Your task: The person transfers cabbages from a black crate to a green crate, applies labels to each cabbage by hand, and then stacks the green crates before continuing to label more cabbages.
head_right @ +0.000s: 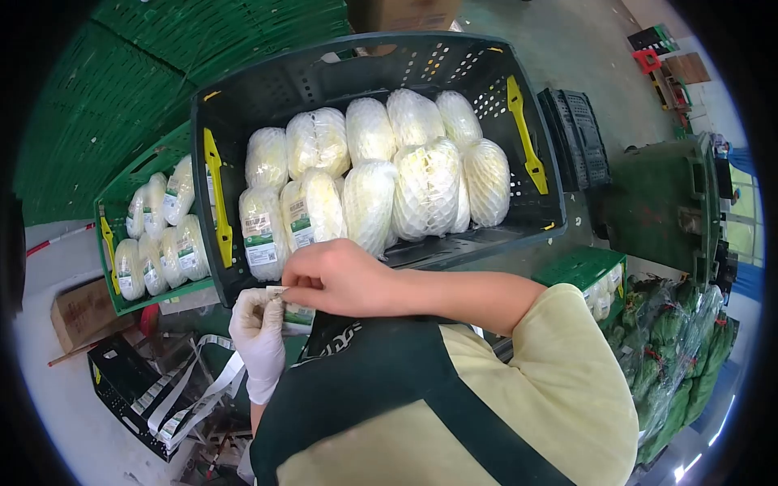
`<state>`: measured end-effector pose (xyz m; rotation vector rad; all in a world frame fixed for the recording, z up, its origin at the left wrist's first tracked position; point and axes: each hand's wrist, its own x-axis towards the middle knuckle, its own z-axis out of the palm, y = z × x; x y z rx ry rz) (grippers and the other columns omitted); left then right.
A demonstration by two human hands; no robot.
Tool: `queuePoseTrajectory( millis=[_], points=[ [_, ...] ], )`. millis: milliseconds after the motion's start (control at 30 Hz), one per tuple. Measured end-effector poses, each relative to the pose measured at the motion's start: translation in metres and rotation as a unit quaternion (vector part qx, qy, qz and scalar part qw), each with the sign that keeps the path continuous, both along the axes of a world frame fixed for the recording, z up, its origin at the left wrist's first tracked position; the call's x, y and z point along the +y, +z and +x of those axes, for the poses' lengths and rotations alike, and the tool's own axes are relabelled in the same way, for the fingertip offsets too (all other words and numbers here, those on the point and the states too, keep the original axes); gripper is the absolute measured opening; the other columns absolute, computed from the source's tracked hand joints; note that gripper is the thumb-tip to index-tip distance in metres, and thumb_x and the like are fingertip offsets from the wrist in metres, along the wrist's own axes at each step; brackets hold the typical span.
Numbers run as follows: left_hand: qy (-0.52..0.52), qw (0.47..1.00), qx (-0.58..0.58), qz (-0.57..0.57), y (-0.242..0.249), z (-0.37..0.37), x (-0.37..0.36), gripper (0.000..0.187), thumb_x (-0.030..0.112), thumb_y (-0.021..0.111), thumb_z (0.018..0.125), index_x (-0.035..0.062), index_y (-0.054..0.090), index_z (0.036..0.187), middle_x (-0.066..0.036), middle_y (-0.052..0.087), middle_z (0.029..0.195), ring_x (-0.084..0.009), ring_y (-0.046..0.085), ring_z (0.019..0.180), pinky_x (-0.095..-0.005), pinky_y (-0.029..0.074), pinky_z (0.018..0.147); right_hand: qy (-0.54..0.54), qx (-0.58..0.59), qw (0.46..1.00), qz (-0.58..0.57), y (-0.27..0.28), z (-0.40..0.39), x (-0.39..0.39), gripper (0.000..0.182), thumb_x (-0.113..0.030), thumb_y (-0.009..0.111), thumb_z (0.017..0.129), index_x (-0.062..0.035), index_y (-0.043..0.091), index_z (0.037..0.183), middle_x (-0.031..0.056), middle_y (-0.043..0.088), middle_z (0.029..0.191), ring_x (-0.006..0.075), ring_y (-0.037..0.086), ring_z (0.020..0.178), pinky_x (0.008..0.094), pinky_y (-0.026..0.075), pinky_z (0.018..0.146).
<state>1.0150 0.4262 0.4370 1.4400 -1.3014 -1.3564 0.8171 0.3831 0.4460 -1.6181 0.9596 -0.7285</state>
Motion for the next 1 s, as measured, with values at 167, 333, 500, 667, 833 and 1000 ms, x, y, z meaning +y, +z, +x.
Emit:
queuePoseTrajectory(
  millis=[167,333,500,667,833,1000],
  points=[
    [0.027,1.0,-0.001,-0.005,-0.001,-0.001,-0.001,0.02,0.004,0.068,0.088,0.0005,0.052,0.077,-0.001,0.055,0.081,-0.005,0.046,0.067,-0.0198,0.036,0.06,-0.042,-0.025,0.996,-0.072,-0.002,0.006,0.006,0.014,-0.014,0.071,0.081,-0.0024,0.063,0.085,0.0101,0.061,0.075,0.0266,0.063,0.067,0.0364,0.05,0.059],
    [0.004,0.997,0.082,0.002,0.004,-0.009,-0.001,0.005,0.003,0.064,0.09,0.0,0.06,0.088,-0.005,0.06,0.094,-0.0072,0.053,0.081,-0.0213,0.043,0.071,-0.013,-0.041,0.998,0.043,-0.005,0.0,0.0,0.015,-0.011,0.07,0.083,-0.0021,0.063,0.092,0.0087,0.064,0.079,0.0207,0.064,0.07,0.0326,0.051,0.061],
    [0.025,0.997,0.066,0.026,0.006,-0.01,-0.004,0.004,0.001,0.064,0.09,0.0,0.062,0.093,-0.006,0.06,0.096,-0.0089,0.055,0.085,-0.0215,0.044,0.075,-0.02,-0.006,0.998,0.061,-0.013,-0.005,0.005,0.015,-0.013,0.071,0.081,-0.0028,0.065,0.091,0.0109,0.064,0.075,0.0208,0.062,0.063,0.0334,0.049,0.059],
    [0.009,0.999,-0.003,-0.04,-0.008,-0.003,-0.004,0.007,0.003,0.067,0.088,0.0002,0.061,0.087,-0.001,0.055,0.082,-0.0079,0.05,0.071,-0.0213,0.04,0.064,-0.029,0.01,0.999,0.008,-0.003,0.0,0.011,0.013,-0.011,0.071,0.082,-0.0019,0.065,0.089,0.0101,0.063,0.077,0.022,0.062,0.066,0.0331,0.049,0.059],
    [-0.049,0.996,-0.071,-0.034,-0.013,0.01,-0.002,0.015,0.005,0.071,0.085,0.0008,0.057,0.09,-0.001,0.056,0.085,-0.0076,0.05,0.073,-0.0221,0.042,0.067,-0.061,-0.003,0.988,-0.141,-0.012,0.002,0.011,0.012,-0.01,0.072,0.081,-0.0028,0.065,0.088,0.0104,0.061,0.076,0.0256,0.061,0.07,0.0343,0.049,0.061],
    [-0.107,0.962,0.154,0.198,0.013,0.003,-0.008,0.033,0.004,0.069,0.083,0.0003,0.053,0.112,-0.004,0.06,0.099,-0.0081,0.057,0.091,-0.0235,0.047,0.081,-0.042,0.186,0.94,-0.282,-0.004,-0.024,-0.015,0.007,-0.01,0.068,0.084,-0.0033,0.067,0.086,0.0103,0.064,0.08,0.0225,0.063,0.074,0.0326,0.049,0.062]
  ],
)
